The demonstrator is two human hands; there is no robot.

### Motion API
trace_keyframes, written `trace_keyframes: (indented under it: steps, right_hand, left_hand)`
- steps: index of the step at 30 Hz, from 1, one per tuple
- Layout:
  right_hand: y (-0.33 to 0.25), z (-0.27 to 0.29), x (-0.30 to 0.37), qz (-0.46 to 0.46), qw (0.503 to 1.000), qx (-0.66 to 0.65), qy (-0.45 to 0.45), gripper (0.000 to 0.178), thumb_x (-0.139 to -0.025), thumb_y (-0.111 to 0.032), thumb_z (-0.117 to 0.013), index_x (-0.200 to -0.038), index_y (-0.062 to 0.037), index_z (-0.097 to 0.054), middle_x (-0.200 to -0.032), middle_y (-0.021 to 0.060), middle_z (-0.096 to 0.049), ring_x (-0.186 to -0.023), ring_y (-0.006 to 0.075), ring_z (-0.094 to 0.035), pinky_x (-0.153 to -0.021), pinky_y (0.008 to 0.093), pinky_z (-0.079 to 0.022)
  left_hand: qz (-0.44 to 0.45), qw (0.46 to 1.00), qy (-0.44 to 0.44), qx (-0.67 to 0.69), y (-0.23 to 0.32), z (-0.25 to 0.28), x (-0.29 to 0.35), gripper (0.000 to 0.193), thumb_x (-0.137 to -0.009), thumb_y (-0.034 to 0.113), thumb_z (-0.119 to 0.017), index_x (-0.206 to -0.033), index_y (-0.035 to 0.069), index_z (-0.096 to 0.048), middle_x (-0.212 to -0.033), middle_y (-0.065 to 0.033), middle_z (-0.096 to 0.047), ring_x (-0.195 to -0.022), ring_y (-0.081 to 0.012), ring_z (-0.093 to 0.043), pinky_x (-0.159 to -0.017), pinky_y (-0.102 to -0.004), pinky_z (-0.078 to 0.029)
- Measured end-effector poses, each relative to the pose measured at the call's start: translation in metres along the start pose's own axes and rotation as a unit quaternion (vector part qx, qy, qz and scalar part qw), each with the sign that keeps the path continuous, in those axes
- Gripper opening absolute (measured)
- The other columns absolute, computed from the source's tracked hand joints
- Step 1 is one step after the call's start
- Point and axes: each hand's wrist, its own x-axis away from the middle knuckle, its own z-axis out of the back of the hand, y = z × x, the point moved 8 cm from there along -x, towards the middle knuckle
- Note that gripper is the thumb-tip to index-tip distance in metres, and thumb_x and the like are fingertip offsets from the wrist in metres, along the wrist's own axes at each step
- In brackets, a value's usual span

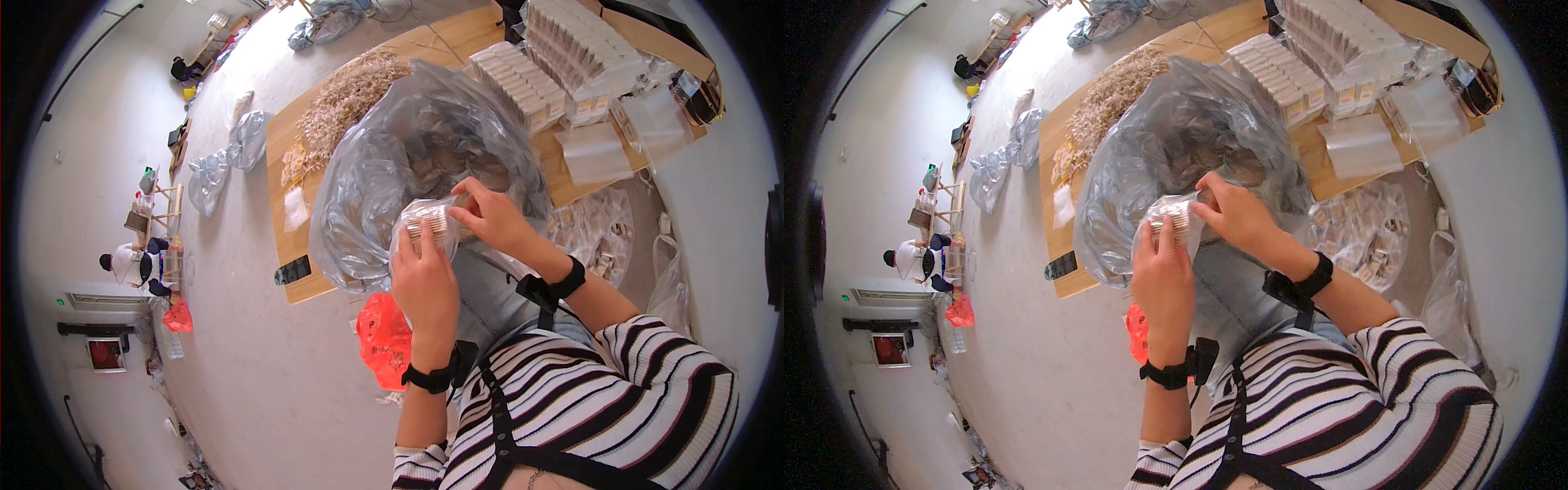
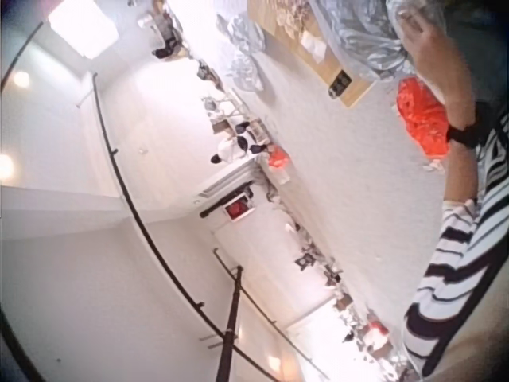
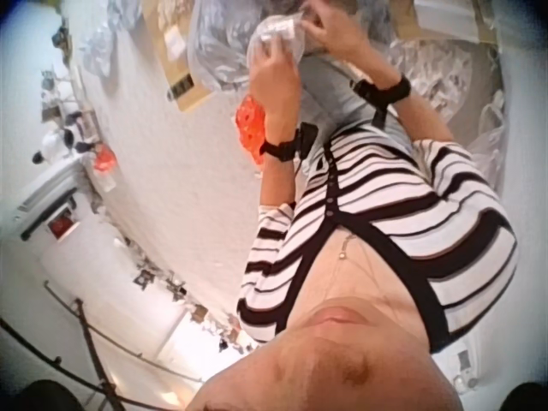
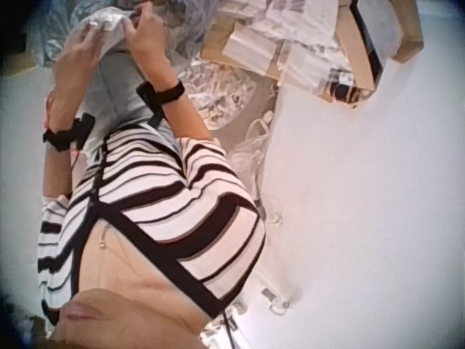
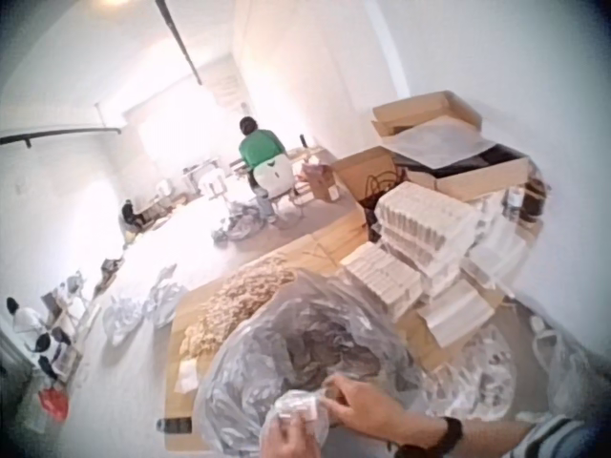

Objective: Packing sets of cotton swabs and other hygiene products into plastic bags.

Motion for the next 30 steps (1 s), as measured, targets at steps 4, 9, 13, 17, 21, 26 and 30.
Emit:
trace_keyframes:
  steps: [4,9,13,17,21,26,30]
  right_hand:
    - [0.012,-0.014,-0.003,-0.027,0.981,-0.190,-0.012,0.023,-0.085,-0.008,-0.061,-0.106,-0.0014,-0.053,-0.070,0.0071,-0.056,-0.065,0.0179,-0.058,-0.063,0.0312,-0.046]
    - [-0.006,-0.014,0.001,0.022,0.958,-0.286,-0.026,0.022,-0.086,0.001,-0.056,-0.107,-0.0010,-0.051,-0.077,-0.0010,-0.051,-0.069,0.0045,-0.048,-0.062,0.0212,-0.040]
    - [-0.010,-0.012,0.007,0.042,0.956,-0.291,-0.023,0.023,-0.085,0.002,-0.054,-0.107,-0.0010,-0.051,-0.077,-0.0015,-0.050,-0.068,0.0044,-0.047,-0.062,0.0210,-0.039]
    - [-0.011,-0.007,0.006,0.038,0.965,-0.260,-0.018,0.023,-0.085,0.002,-0.054,-0.108,-0.0011,-0.051,-0.077,-0.0014,-0.051,-0.069,0.0045,-0.047,-0.063,0.0210,-0.039]
    - [-0.009,-0.007,0.006,0.037,0.964,-0.265,-0.008,0.023,-0.085,0.002,-0.054,-0.108,-0.0015,-0.052,-0.077,-0.0012,-0.052,-0.069,0.0046,-0.047,-0.063,0.0212,-0.039]
    - [-0.013,-0.011,0.010,0.028,0.966,-0.258,-0.020,0.023,-0.085,0.003,-0.054,-0.108,-0.0020,-0.052,-0.077,-0.0015,-0.052,-0.070,0.0042,-0.047,-0.063,0.0211,-0.039]
    - [-0.012,-0.015,0.011,0.028,0.960,-0.276,-0.019,0.024,-0.085,0.003,-0.055,-0.108,-0.0019,-0.051,-0.078,-0.0013,-0.051,-0.071,0.0039,-0.047,-0.064,0.0207,-0.040]
  left_hand:
    - [0.000,0.995,-0.024,0.092,-0.004,-0.013,-0.002,0.037,-0.088,0.006,-0.059,-0.124,0.002,-0.056,-0.127,-0.0198,-0.055,-0.117,-0.0376,-0.054,-0.096,-0.0449,-0.046]
    - [-0.065,0.975,0.011,0.211,-0.014,-0.017,-0.008,0.029,-0.087,0.007,-0.061,-0.115,0.002,-0.060,-0.127,-0.0176,-0.056,-0.115,-0.0366,-0.056,-0.093,-0.0406,-0.047]
    - [-0.050,0.984,-0.009,0.171,-0.014,-0.013,-0.018,0.021,-0.086,0.008,-0.063,-0.105,0.001,-0.061,-0.116,-0.0146,-0.060,-0.102,-0.0357,-0.061,-0.083,-0.0417,-0.050]
    - [-0.018,0.991,0.002,0.135,-0.015,-0.011,-0.020,0.012,-0.083,0.010,-0.066,-0.091,0.003,-0.061,-0.101,-0.0107,-0.062,-0.087,-0.0322,-0.063,-0.074,-0.0414,-0.050]
    - [-0.094,0.990,0.019,0.105,-0.010,-0.012,-0.016,0.013,-0.080,0.014,-0.069,-0.086,0.004,-0.062,-0.095,-0.0106,-0.062,-0.084,-0.0298,-0.062,-0.075,-0.0404,-0.049]
    - [-0.078,0.994,-0.008,0.076,-0.013,-0.012,-0.016,0.016,-0.079,0.017,-0.071,-0.083,0.004,-0.062,-0.092,-0.0114,-0.062,-0.088,-0.0322,-0.059,-0.077,-0.0428,-0.046]
    - [-0.068,0.994,-0.047,0.066,-0.019,-0.022,-0.016,0.022,-0.077,0.019,-0.073,-0.087,0.005,-0.061,-0.094,-0.0124,-0.060,-0.095,-0.0326,-0.057,-0.082,-0.0434,-0.045]
